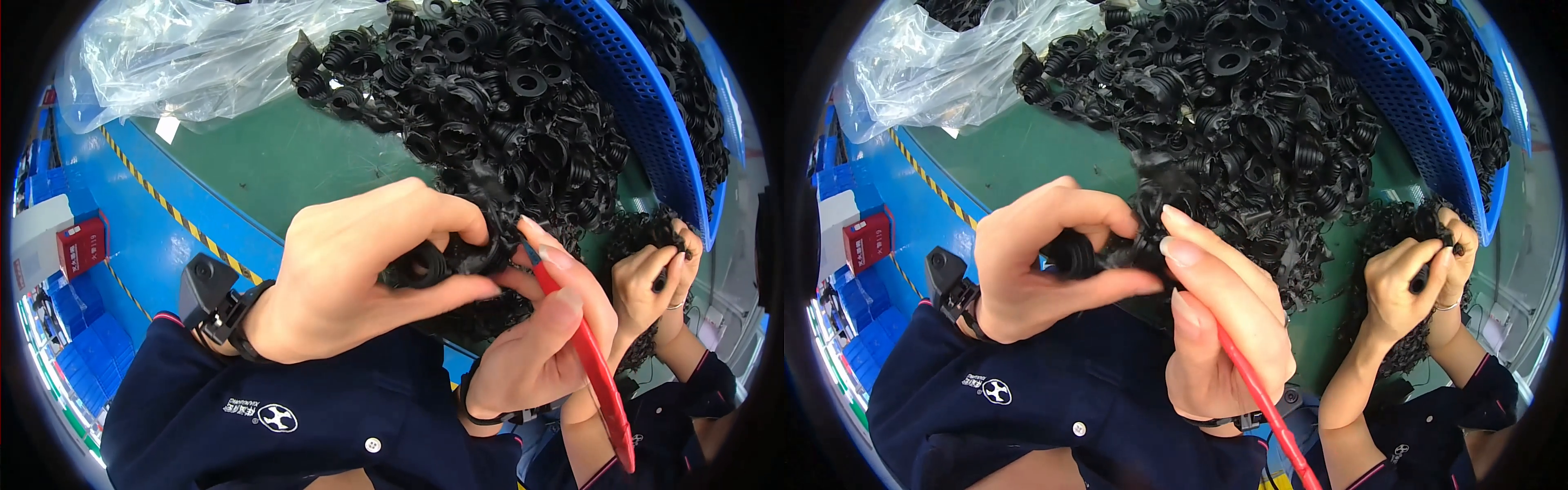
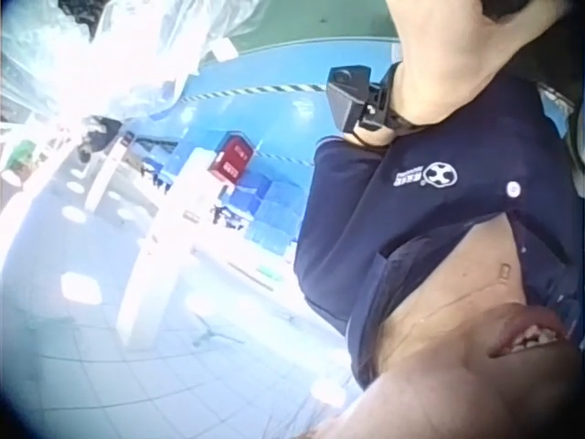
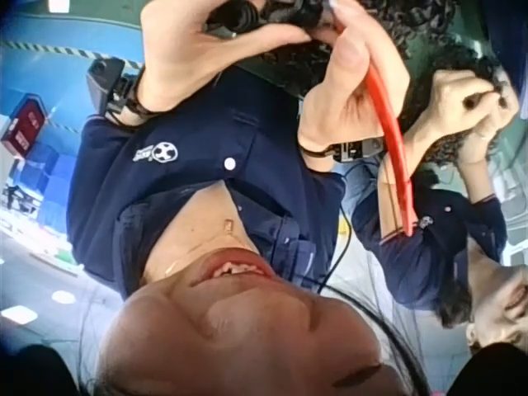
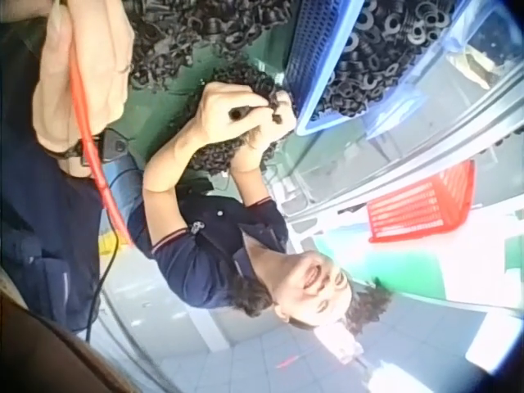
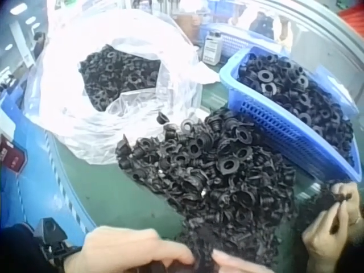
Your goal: Trim excess plastic flash from molded rubber or plastic components using a hand tool.
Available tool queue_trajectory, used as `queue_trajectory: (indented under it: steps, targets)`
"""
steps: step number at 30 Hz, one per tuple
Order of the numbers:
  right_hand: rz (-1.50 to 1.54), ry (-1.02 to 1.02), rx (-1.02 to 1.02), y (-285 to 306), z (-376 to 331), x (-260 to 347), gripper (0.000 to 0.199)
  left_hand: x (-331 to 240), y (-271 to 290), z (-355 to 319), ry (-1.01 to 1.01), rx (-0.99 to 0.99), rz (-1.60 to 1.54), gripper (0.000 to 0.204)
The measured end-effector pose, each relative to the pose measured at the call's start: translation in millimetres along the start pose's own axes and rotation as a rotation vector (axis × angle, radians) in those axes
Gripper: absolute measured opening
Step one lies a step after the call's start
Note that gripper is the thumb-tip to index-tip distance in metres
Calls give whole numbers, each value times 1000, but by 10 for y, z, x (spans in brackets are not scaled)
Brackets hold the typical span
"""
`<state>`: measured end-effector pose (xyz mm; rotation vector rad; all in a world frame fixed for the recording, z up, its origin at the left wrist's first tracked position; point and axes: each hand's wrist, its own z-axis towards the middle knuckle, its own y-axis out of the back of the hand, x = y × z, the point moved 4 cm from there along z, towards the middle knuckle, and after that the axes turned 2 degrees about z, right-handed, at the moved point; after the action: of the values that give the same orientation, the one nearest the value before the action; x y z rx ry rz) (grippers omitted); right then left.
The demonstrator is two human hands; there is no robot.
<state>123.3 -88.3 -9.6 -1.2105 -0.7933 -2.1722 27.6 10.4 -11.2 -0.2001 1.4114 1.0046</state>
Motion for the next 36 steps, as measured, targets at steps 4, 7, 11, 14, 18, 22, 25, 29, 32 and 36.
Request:
queue_trajectory:
  steps: [4,7,11,14,18,22,25,29,32,36]
  targets:
    - [-499,-41,90,182,96,40,27,87,40,6,90,2,-94,24]
    - [-319,119,284,156,134,170,38,38,51,46,33,40,-122,23]
    - [-193,55,389,78,62,100,42,-15,136,23,39,77,-80,21]
    - [-367,100,487,111,107,166,42,-22,135,42,6,98,-64,20]
    - [-611,137,604,59,130,250,33,-1,148,34,-33,110,12,22]
    - [-869,208,86,29,122,155,22,2,79,42,-15,179,-207,19]
    - [-817,-52,-159,238,287,-146,18,55,109,47,127,304,-492,23]
    - [40,-446,221,93,110,-194,8,236,65,30,272,142,-707,19]
    - [60,-256,9,198,167,-186,20,217,40,41,251,127,-678,19]
    - [157,-108,-223,59,187,-99,43,142,-14,72,174,150,-608,20]
